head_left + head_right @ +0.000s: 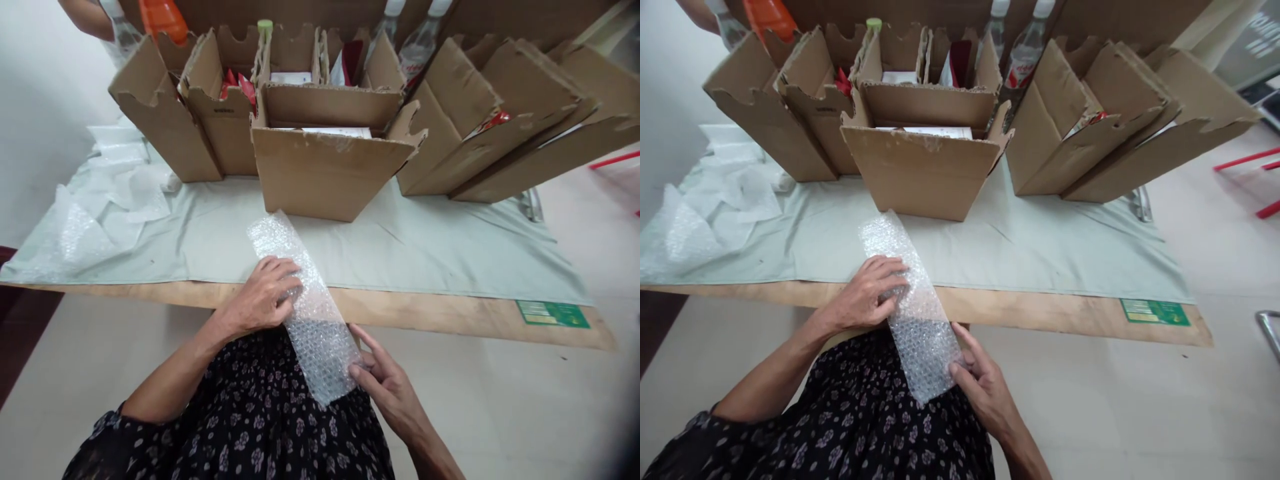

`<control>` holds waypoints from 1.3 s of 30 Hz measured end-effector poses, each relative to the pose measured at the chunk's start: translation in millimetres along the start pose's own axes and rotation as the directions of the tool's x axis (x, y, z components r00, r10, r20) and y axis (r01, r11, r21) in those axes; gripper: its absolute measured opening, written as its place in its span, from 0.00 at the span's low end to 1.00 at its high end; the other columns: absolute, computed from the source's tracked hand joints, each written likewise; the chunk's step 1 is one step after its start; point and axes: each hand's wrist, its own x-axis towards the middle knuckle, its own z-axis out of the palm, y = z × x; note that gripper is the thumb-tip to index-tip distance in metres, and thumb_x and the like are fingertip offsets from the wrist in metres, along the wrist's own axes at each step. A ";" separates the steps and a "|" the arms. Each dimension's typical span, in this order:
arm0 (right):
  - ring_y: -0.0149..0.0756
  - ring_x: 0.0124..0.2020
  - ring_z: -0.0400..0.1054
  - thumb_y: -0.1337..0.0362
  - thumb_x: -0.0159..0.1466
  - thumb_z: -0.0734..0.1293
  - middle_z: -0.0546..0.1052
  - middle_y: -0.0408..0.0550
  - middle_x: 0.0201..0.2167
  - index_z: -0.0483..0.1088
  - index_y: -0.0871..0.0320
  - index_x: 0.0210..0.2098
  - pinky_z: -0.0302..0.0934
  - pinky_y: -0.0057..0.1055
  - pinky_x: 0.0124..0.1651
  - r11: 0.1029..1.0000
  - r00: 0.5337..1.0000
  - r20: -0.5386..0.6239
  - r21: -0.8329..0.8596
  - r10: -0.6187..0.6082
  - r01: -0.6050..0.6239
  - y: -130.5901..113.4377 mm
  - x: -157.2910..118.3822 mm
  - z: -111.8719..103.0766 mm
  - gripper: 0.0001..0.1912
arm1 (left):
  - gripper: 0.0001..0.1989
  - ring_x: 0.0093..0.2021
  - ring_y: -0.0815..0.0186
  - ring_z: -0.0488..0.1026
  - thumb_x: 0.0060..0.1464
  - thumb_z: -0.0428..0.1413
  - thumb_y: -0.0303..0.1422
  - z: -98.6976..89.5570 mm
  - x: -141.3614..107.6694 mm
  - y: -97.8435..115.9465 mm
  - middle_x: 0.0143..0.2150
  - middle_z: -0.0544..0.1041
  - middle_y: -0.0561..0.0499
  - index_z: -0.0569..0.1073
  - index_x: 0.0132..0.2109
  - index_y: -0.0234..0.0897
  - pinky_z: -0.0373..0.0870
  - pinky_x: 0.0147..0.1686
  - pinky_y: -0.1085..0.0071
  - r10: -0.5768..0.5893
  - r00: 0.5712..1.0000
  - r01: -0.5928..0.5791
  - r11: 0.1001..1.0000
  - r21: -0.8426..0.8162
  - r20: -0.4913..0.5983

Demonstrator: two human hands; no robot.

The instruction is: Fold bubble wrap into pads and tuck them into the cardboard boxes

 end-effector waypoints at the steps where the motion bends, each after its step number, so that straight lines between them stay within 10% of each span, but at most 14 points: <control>1: 0.39 0.37 0.74 0.47 0.69 0.69 0.80 0.47 0.37 0.59 0.52 0.74 0.71 0.36 0.44 1.000 1.000 0.001 0.002 -0.008 0.008 3.8 -4.3 -2.9 0.39 | 0.17 0.65 0.51 0.70 0.56 0.54 0.24 0.8 0.2 3.3 0.60 0.78 0.42 0.79 0.50 0.38 0.63 0.67 0.46 0.014 1.000 -0.014 1.000 -0.014 0.016; 9: 0.35 0.33 0.77 0.52 0.69 0.72 0.84 0.48 0.33 0.84 0.52 0.44 0.70 0.30 0.40 0.978 0.959 0.195 0.048 -0.207 0.202 -1.2 -22.1 14.7 0.13 | 0.17 0.60 0.51 0.74 0.43 0.54 0.22 26.2 36.7 -4.1 0.56 0.80 0.43 0.79 0.40 0.39 0.64 0.66 0.47 0.173 0.981 -0.157 0.974 -0.164 0.083; 19: 0.35 0.39 0.78 0.54 0.65 0.75 0.85 0.46 0.40 0.82 0.50 0.49 0.68 0.30 0.44 0.882 0.837 0.374 0.405 -0.400 0.240 -30.3 -14.4 67.5 0.14 | 0.19 0.65 0.50 0.72 0.50 0.53 0.21 10.7 -5.4 -0.6 0.54 0.82 0.44 0.79 0.47 0.39 0.63 0.67 0.44 0.236 0.971 -0.236 0.940 -0.246 -0.030; 25: 0.36 0.41 0.76 0.53 0.63 0.75 0.83 0.48 0.49 0.79 0.49 0.54 0.70 0.35 0.49 0.763 0.864 0.194 0.584 -0.464 0.278 -52.3 7.8 65.9 0.20 | 0.21 0.60 0.50 0.75 0.65 0.55 0.39 9.0 -33.1 0.8 0.57 0.80 0.42 0.74 0.62 0.39 0.70 0.61 0.49 -0.021 1.000 0.029 0.819 -0.573 0.020; 29: 0.40 0.53 0.75 0.60 0.61 0.76 0.81 0.51 0.52 0.75 0.52 0.53 0.71 0.30 0.42 0.779 0.943 0.079 0.588 -0.322 0.217 -76.0 58.1 60.1 0.21 | 0.30 0.58 0.53 0.76 0.71 0.45 0.49 21.0 -40.6 6.0 0.57 0.79 0.40 0.65 0.70 0.36 0.72 0.58 0.57 -0.283 0.948 0.097 0.696 -0.712 -0.148; 32: 0.41 0.48 0.78 0.64 0.59 0.76 0.82 0.52 0.49 0.67 0.53 0.54 0.70 0.26 0.34 0.807 0.980 0.090 0.584 -0.175 0.090 -82.5 90.7 56.9 0.25 | 0.31 0.50 0.59 0.77 0.67 0.54 0.43 32.2 -41.0 10.7 0.47 0.81 0.46 0.62 0.72 0.37 0.73 0.56 0.60 -0.381 0.887 0.151 0.775 -0.614 -0.263; 39: 0.39 0.38 0.80 0.61 0.60 0.77 0.84 0.52 0.44 0.43 0.54 0.72 0.70 0.27 0.30 0.853 0.974 0.122 0.511 -0.193 0.105 -81.5 95.8 48.8 0.51 | 0.10 0.46 0.56 0.77 0.62 0.55 0.27 41.2 -34.8 27.1 0.39 0.83 0.47 0.81 0.44 0.40 0.72 0.51 0.56 -0.213 0.869 0.139 0.971 -0.193 -0.447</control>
